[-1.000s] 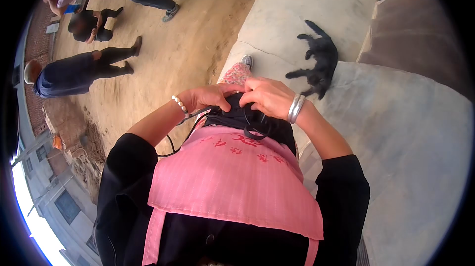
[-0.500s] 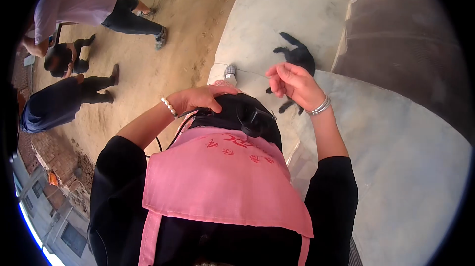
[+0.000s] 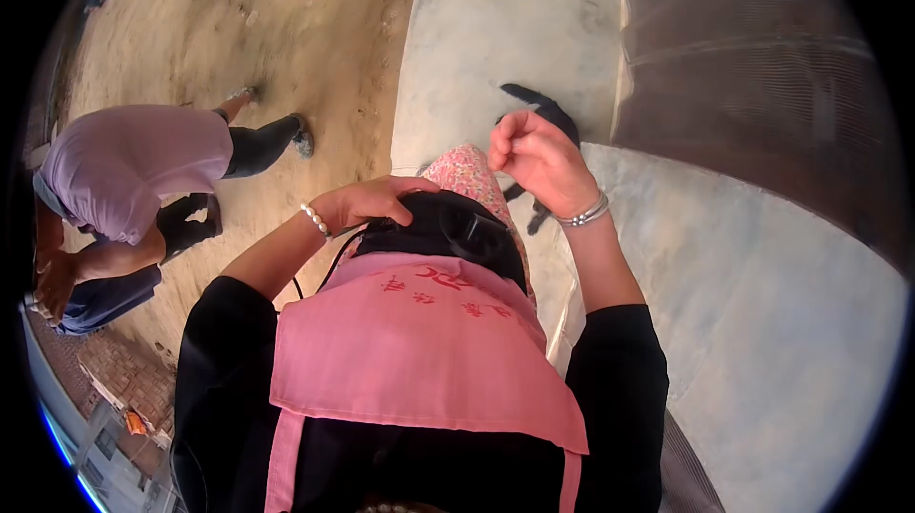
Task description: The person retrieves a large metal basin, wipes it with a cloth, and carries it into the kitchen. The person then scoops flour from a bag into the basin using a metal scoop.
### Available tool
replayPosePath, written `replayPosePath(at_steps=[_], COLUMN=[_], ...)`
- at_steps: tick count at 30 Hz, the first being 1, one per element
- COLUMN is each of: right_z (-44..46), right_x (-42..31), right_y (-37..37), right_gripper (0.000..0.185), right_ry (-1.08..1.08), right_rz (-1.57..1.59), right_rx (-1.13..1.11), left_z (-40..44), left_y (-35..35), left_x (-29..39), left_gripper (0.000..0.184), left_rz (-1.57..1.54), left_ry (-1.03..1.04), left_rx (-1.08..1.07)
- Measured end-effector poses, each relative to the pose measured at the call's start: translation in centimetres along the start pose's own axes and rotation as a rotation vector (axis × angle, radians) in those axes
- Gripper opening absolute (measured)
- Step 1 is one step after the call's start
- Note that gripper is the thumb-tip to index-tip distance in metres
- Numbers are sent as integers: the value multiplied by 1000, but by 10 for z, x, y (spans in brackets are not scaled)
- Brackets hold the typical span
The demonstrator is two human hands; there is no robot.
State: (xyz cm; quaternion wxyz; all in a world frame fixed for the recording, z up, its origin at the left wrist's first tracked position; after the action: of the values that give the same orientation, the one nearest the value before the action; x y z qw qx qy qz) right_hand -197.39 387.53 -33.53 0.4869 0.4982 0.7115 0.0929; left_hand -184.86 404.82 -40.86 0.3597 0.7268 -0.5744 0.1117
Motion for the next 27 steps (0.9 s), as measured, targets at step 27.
replayPosePath(at_steps=[27], right_z=[243], right_x=[-109], right_y=[-201], right_gripper=[33], right_ry=[-307], right_rz=[-1712], right_rx=[416], left_z=[187], left_y=[-183], left_x=[372], left_gripper=[64], left_rz=[211], left_ry=[-167], left_rx=[115])
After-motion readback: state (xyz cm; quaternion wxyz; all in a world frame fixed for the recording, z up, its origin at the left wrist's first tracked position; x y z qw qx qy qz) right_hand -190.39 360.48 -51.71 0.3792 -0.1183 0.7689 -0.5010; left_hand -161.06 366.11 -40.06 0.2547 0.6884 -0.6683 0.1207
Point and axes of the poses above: each hand's wrist, its own z-axis towards the middle knuckle, its own y-axis out of the palm, x = y × z, the point moved 4 cm from there along z, towards the middle knuckle, and after that the axes turned 12 degrees about x, right-handed, at the moved point
